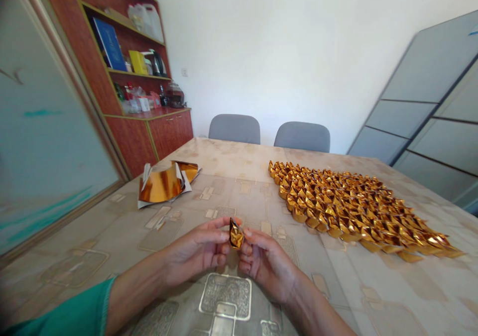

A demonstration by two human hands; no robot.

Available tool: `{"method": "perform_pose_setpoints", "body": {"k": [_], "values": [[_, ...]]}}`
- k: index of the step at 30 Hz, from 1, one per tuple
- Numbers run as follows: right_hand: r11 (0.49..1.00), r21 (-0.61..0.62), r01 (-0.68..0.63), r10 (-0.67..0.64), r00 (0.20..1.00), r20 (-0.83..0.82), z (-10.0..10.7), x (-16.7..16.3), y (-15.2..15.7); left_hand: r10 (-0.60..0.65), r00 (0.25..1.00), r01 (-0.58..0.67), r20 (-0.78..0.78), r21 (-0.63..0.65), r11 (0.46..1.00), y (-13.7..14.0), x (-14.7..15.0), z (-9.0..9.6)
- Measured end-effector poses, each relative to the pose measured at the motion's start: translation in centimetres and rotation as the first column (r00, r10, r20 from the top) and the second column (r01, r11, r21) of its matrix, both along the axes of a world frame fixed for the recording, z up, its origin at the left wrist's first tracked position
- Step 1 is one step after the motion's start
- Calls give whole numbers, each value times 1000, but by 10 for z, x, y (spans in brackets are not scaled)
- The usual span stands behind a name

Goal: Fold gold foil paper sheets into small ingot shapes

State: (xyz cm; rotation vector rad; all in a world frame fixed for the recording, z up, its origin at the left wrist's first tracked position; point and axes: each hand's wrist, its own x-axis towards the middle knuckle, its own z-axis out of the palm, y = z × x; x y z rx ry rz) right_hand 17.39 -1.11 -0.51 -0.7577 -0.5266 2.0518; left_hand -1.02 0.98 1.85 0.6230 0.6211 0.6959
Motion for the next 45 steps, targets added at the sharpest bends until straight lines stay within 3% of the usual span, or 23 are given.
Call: {"method": "perform_pose_setpoints", "body": {"k": [4,9,12,20,25,32,39,45], "values": [[991,129,33,-46,994,99,2,-2,-2,61,998,-61,-2,4,998,0,1,-3],[948,319,-2,-88,960,268,3,-3,-6,41,997,-32,-69,129,991,-4,4,-5],[922,384,-37,-115,924,364,1,-4,-6,-15,999,23,-51,160,987,-4,4,-7],[859,503,-96,-209,831,515,9,-4,-6,-4,1000,8,-24,156,988,-5,5,-10],[850,518,-93,-240,808,539,17,-6,-8,6,999,4,-54,174,985,-6,5,-8],[817,574,-53,-320,787,528,4,-8,-2,13,996,5,-87,207,978,-8,7,-9],[895,432,-107,-114,883,455,12,-3,-6,44,999,-40,-19,178,983,-3,6,-10],[908,405,-104,-88,900,428,8,-4,-5,7,1000,-8,6,166,986,-2,6,-15]]}}
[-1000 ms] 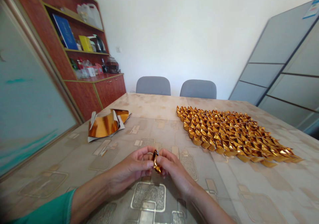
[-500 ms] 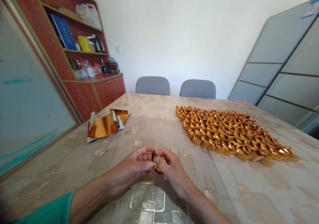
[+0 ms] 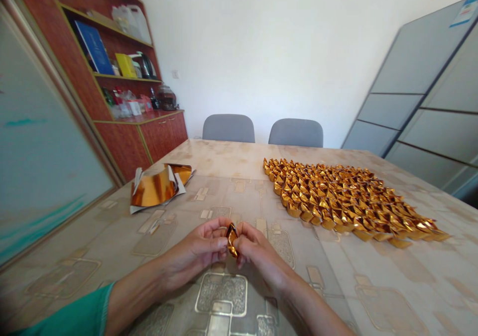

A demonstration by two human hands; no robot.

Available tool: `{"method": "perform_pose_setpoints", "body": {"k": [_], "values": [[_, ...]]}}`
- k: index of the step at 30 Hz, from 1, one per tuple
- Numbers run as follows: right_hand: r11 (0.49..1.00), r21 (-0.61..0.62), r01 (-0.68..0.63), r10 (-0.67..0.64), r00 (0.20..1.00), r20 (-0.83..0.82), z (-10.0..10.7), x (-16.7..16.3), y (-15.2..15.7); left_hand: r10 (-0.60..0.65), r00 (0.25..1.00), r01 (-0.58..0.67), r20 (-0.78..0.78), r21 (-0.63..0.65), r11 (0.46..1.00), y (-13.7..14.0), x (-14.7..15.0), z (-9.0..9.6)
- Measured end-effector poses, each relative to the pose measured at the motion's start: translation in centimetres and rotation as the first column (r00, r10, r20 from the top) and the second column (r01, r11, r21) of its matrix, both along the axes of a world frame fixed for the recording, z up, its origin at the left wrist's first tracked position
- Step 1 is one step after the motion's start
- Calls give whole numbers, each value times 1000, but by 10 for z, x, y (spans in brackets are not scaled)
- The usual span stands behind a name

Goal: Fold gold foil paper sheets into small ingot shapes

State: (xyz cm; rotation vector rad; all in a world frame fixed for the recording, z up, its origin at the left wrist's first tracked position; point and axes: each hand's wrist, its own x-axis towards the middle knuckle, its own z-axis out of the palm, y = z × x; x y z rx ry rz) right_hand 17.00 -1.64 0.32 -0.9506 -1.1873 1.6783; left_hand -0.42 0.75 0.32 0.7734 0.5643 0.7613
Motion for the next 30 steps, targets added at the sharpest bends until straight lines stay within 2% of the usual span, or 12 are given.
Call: {"method": "perform_pose_setpoints", "body": {"k": [6,14,26,30], "values": [[998,-43,-45,42,997,-69,1,0,-1,17,999,-17,33,-12,1000,0,1,-4],[991,-99,-90,77,988,-132,4,1,-2,6,1000,-6,-4,-21,1000,-1,0,-2],[1000,-9,1,0,999,36,-3,-2,1,22,1000,-23,-14,-23,999,-2,2,-2],[998,-52,-40,38,998,-45,-3,2,2,43,999,-43,-2,-21,999,0,1,-1]]}}
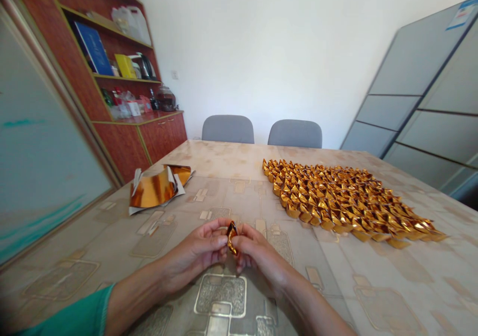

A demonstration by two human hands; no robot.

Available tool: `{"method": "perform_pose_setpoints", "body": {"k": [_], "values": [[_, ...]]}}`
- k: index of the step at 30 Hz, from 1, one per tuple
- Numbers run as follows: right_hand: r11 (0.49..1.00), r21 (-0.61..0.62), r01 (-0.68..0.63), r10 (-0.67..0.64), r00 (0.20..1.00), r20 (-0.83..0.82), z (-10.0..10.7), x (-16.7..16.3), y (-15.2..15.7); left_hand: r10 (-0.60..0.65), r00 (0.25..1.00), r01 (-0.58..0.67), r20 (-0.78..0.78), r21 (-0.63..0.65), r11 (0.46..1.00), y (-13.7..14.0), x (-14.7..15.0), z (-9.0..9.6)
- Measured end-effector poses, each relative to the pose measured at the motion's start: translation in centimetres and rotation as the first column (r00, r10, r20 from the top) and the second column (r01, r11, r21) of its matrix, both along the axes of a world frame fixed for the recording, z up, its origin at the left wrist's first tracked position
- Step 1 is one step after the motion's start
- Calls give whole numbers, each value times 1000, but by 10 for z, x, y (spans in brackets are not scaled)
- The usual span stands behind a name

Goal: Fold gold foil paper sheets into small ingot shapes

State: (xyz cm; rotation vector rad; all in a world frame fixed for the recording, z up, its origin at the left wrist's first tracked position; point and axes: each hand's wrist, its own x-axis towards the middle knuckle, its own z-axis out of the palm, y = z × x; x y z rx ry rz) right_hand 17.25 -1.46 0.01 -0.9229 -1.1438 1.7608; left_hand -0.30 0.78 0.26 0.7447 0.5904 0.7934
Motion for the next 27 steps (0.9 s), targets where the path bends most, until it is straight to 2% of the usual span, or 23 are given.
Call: {"method": "perform_pose_setpoints", "body": {"k": [3,6,11,13,16,22,24,27], "values": [[1000,21,22,-21,998,-64,3,4,0,70,997,-71,35,31,997,2,0,2],[991,123,61,-52,996,-71,7,6,-2,115,992,-119,55,66,991,2,1,2],[959,281,37,-36,999,-10,9,3,-2,157,987,-160,28,135,978,-1,2,3],[927,367,83,-117,990,72,7,2,-1,171,985,-170,3,156,973,-2,2,3],[849,515,120,-257,945,202,5,1,-1,172,985,-169,-9,155,973,-3,2,5],[694,719,19,-386,853,350,6,1,-4,145,989,-141,-13,172,975,-2,3,3],[672,741,-7,-404,835,374,7,1,-4,149,989,-143,-21,177,974,-1,4,2],[675,737,-23,-404,824,396,9,0,-4,155,987,-148,-36,154,977,0,5,1]]}}
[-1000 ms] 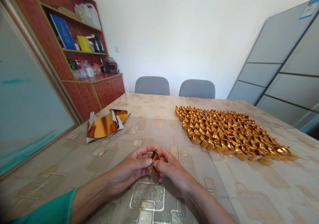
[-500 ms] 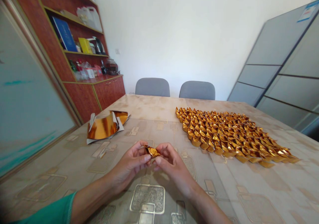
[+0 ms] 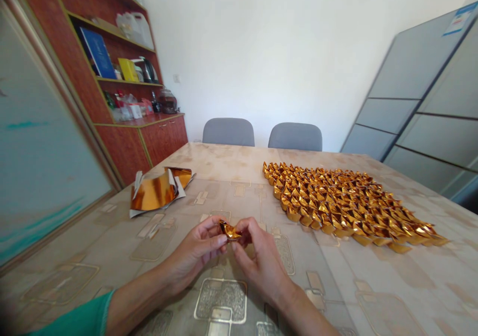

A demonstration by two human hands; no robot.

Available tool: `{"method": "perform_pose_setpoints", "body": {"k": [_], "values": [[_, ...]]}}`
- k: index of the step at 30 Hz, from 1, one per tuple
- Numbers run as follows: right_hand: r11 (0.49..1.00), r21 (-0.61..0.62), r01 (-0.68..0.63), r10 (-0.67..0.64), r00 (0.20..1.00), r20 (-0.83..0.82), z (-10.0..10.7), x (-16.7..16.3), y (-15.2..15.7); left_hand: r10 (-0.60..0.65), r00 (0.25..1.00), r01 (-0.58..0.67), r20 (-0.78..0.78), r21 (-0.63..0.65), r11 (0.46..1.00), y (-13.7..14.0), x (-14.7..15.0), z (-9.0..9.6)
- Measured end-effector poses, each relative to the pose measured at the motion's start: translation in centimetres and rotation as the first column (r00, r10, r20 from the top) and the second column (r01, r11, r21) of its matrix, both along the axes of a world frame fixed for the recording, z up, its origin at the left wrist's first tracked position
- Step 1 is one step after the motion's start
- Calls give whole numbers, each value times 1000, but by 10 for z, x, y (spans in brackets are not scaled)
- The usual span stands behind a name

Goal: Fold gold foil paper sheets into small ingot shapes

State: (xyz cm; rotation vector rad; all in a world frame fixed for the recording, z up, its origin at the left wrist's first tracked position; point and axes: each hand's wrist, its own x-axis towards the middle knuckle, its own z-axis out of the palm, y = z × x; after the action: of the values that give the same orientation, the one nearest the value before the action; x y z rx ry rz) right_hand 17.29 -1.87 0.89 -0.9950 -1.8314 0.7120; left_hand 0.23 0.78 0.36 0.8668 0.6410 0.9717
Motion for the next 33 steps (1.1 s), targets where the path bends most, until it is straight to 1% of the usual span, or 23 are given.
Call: {"method": "perform_pose_setpoints", "body": {"k": [5,8,10,13,15,18,20,23,25,27,29,31,32,33], "values": [[1000,-31,1,-1,1000,2,0,-1,0,16,1000,-16,16,-55,998,0,1,-5],[1000,-30,-4,4,1000,-2,-1,0,0,-1,1000,2,25,-48,999,0,1,-7],[1000,-29,-9,10,999,31,-2,1,0,-17,1000,17,-3,-33,999,0,1,-8],[999,-42,16,-13,997,70,-3,2,-1,-20,995,23,-101,24,999,2,0,-8],[998,-51,37,-34,997,70,-4,3,-1,18,984,2,-178,109,994,4,-1,-7],[996,-62,62,-59,997,55,-2,7,1,130,950,-60,-285,241,969,10,-5,-7],[994,-42,98,-96,994,51,2,12,1,207,921,-114,-330,281,953,13,-8,-6],[976,53,212,-215,974,73,14,30,-2,264,894,-160,-363,293,943,16,-12,-3],[945,103,310,-321,941,105,21,53,-9,271,887,-165,-374,293,942,16,-13,-1],[893,120,434,-448,883,141,26,88,-20,275,883,-168,-380,291,942,15,-13,1],[802,113,587,-598,786,158,27,135,-34,268,883,-162,-386,285,945,14,-13,1],[692,87,717,-719,672,177,26,189,-52,255,885,-150,-389,279,948,14,-13,0],[628,76,775,-773,608,182,26,217,-62,249,886,-146,-391,276,950,14,-13,-1],[583,47,811,-799,562,213,26,245,-72,244,886,-142,-394,271,952,14,-14,-3]]}}
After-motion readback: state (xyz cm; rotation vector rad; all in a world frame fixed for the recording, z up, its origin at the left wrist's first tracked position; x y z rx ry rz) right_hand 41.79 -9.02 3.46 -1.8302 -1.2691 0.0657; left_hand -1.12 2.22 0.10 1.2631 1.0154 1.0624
